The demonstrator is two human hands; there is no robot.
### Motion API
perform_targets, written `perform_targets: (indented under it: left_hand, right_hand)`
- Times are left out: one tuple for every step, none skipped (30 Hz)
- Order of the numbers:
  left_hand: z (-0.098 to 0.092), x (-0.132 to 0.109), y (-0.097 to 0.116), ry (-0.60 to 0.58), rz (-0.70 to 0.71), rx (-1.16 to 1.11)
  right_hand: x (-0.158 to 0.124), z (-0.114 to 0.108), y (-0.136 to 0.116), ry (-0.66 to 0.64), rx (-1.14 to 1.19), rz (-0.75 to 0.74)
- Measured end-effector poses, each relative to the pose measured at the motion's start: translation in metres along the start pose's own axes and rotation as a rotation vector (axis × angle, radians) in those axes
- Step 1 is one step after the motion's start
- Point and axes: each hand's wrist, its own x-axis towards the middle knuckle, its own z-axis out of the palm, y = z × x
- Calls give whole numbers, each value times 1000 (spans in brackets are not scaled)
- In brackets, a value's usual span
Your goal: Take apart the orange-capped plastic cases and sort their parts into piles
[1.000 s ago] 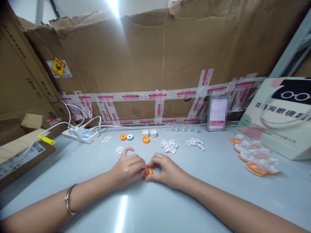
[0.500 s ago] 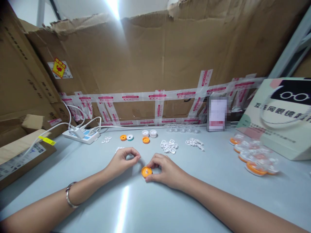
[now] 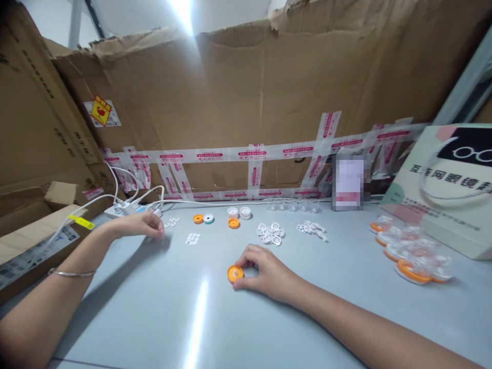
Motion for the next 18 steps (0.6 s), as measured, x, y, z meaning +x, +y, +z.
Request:
perform_targets:
  left_hand:
    - [-1,0,-6,-29,-31,28]
    - [-1,1,-11,-45,-53,49]
    - [-1,2,-13,-50,-67,65]
    - [1,4,-14,-53,-74,73]
    - [2,5,-14,-56,-76,74]
    - [3,5,-13,-59,-75,74]
    - [4,6,-12,-60,-74,75]
    - [5,6,-11,-60,-74,78]
    - [5,6,-10,-58,-74,81]
    - [5,6,-10,-55,-75,85]
    - [5,6,-10,-51,-76,89]
    - [3,5,-11,-46,-77,94]
    - [2,5,-11,-39,-79,98]
    - [0,4,-11,-29,-80,101]
    - [-1,4,-9,-8,-77,105]
    - [-1,3,-6,30,-64,114]
    - [0,3,-1,87,-34,127]
    - [3,2,6,164,16,142]
  right_hand:
    - [0,0,0,-1,-2,1]
    - [0,0,1,-2,-3,2]
    - [0,0,1,-3,-5,4]
    - [0,0,1,-6,-5,7]
    - [-1,1,1,-8,-5,9]
    - [0,1,1,-11,-4,10]
    - [0,1,1,-13,-3,10]
    - [0,1,1,-13,-3,10]
    - [0,0,1,-13,-3,10]
    - [0,0,1,-14,-3,9]
    - [-1,0,1,-16,-4,8]
    - [-1,0,1,-17,-6,7]
    - [-1,0,1,-17,-7,5]
    - [-1,0,1,-15,-7,2]
    - [-1,0,1,-14,-8,-1]
    - [-1,-1,1,-12,-9,-5]
    - [-2,-1,1,-10,-10,-8]
    - [-2,-1,1,-11,-12,-11]
